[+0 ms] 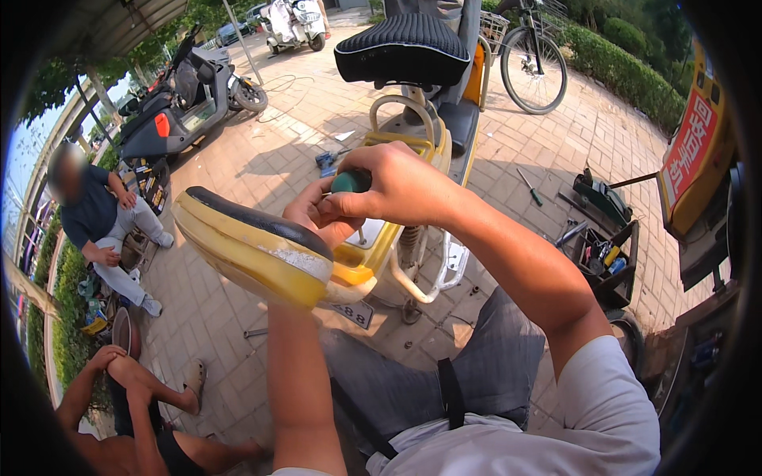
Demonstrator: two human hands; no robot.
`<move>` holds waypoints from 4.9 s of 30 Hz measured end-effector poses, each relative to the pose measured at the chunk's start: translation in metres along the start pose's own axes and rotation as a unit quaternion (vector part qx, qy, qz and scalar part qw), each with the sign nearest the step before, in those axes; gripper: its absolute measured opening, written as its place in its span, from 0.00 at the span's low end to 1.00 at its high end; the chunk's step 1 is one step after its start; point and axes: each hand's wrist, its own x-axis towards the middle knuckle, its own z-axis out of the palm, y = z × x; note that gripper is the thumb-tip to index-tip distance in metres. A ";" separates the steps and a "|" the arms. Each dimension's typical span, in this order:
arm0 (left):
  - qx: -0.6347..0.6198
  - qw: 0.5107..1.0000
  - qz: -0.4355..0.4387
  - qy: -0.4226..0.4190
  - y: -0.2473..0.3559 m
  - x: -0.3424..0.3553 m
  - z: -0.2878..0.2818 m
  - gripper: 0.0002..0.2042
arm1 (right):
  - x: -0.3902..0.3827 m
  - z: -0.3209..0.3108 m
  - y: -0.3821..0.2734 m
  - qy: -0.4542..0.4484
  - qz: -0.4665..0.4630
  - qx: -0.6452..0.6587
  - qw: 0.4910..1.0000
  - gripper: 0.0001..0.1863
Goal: The person removes the seat cover of a yellow scooter using a screwdriver, then uses pliers to disconnect wires from the battery. The person continues to manipulate the wiring and components under the seat.
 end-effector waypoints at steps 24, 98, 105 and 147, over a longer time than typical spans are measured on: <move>0.030 0.986 0.145 0.081 -0.012 0.006 -0.018 0.26 | 0.002 0.007 -0.006 -0.079 -0.091 0.041 0.992 0.23; 0.220 0.962 0.159 0.018 -0.011 -0.001 -0.006 0.42 | -0.048 0.094 0.045 0.125 0.059 0.366 0.920 0.12; 0.031 0.995 0.098 0.004 0.004 -0.005 0.009 0.40 | -0.047 0.086 0.047 0.070 0.026 0.405 0.911 0.13; 0.135 0.974 0.164 0.082 -0.008 -0.004 0.009 0.33 | -0.059 0.069 0.057 0.045 -0.004 0.204 0.978 0.14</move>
